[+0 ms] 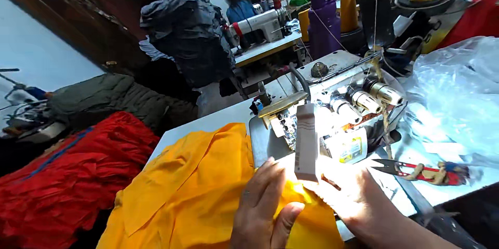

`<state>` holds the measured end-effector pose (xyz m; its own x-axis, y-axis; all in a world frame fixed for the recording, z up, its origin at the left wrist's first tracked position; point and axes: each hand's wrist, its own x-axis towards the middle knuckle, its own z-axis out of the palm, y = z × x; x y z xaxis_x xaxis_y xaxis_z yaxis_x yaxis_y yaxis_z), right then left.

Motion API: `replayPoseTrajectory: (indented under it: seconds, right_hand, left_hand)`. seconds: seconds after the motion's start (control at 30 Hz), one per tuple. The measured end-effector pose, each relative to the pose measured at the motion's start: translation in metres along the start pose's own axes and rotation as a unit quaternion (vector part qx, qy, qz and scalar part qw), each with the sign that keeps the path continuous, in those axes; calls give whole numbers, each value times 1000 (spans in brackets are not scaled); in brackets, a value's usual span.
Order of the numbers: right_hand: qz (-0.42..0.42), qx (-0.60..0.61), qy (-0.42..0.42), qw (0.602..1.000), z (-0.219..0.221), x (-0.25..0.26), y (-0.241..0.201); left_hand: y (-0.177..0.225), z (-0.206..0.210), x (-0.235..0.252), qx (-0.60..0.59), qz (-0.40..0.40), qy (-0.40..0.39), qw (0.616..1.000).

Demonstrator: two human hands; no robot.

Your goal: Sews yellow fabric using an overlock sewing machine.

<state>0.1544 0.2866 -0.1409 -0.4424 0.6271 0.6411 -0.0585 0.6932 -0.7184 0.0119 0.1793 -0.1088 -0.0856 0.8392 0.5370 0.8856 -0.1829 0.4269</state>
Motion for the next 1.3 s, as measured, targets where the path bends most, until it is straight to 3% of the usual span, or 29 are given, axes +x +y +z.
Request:
replayPoseTrajectory:
  seconds: [0.2, 0.33, 0.43, 0.63, 0.8, 0.97, 1.07, 1.17, 1.3]
  right_hand:
    - [94, 167, -30, 981, 1, -25, -12]
    - [203, 152, -103, 962, -1, -63, -14]
    - [178, 154, -154, 960, 0, -88, -4]
    - [183, 161, -125, 962, -6, -91, 1]
    - [266, 153, -89, 947, -4, -87, -1]
    - [313, 175, -56, 932, 3, -83, 0]
    - [350, 173, -115, 914, -2, -77, 3]
    - [341, 155, -145, 916, -6, -79, 6]
    - [238, 137, -147, 950, -13, -90, -2]
  left_hand:
    - [3, -13, 13, -87, -21, -62, 994]
    - [3, -17, 14, -123, -52, -86, 987]
    - [0, -12, 17, -105, -81, -88, 987]
    - [-15, 6, 28, -94, -128, -56, 986]
    - [-19, 14, 41, 41, -111, -33, 992]
    - [-53, 30, 42, -64, -131, -45, 988]
    - [-58, 32, 42, -79, -146, -57, 984]
    - [-58, 31, 39, -78, -138, -61, 985]
    - [-45, 24, 34, -52, -151, -84, 984]
